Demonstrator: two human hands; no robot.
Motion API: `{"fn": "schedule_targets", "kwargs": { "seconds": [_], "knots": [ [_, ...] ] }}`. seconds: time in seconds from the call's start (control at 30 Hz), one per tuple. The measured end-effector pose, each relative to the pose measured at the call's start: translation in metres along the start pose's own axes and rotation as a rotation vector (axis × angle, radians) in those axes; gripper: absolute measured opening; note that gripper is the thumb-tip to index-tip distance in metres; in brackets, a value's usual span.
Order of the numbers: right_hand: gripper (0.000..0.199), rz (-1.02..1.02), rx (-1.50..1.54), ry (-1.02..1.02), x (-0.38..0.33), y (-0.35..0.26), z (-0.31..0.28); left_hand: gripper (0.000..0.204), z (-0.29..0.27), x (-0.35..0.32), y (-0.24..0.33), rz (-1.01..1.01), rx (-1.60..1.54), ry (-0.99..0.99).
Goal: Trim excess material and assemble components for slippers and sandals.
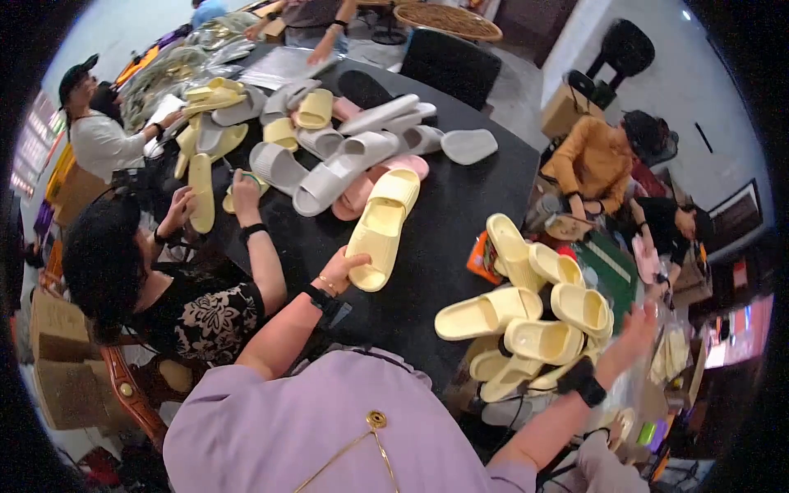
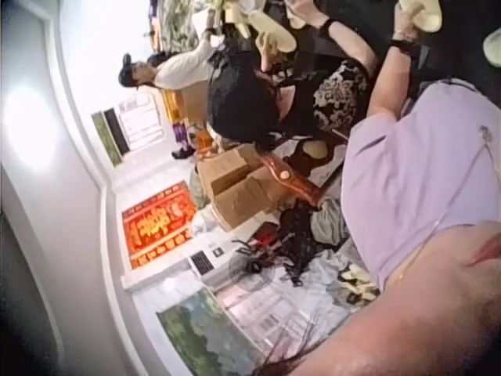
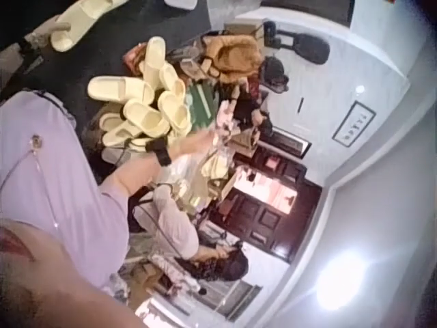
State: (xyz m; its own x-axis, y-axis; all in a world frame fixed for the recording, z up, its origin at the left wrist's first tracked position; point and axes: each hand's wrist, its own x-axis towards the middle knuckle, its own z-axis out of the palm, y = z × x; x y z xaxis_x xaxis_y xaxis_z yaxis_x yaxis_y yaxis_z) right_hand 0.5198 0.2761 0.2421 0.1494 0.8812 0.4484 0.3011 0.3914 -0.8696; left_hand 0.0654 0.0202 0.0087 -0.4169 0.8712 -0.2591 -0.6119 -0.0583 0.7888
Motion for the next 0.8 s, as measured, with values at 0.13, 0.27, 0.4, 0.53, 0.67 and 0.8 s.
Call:
{"fn": "schedule_targets", "kwargs": {
  "seconds": [0.13,0.27,0.4,0.53,0.67,0.8],
  "knots": [
    [0.037,0.059,0.146,-0.585,-0.08,0.025,0.09,0.049,0.026,-0.008,-0.02,-0.068,-0.024,-0.038],
    [0.055,-0.076,0.062,-1.073,-0.186,-0.01,0.161,0.079,0.055,-0.032,-0.026,-0.051,0.167,0.002],
    [0.049,-0.293,-0.1,-0.953,-0.242,0.013,0.191,0.081,0.057,-0.043,-0.03,-0.067,0.312,-0.006],
    [0.036,-0.101,-0.001,-1.213,-0.237,-0.004,0.199,0.057,0.029,-0.054,-0.015,-0.075,0.323,-0.075],
    [0.025,0.021,0.098,-1.395,-0.223,-0.007,0.197,0.061,0.022,-0.051,0.013,-0.436,0.161,-0.153],
    [0.018,0.136,0.183,-1.546,-0.219,0.0,0.198,0.058,0.024,-0.027,0.017,-0.463,0.036,-0.033]
  ]
}}
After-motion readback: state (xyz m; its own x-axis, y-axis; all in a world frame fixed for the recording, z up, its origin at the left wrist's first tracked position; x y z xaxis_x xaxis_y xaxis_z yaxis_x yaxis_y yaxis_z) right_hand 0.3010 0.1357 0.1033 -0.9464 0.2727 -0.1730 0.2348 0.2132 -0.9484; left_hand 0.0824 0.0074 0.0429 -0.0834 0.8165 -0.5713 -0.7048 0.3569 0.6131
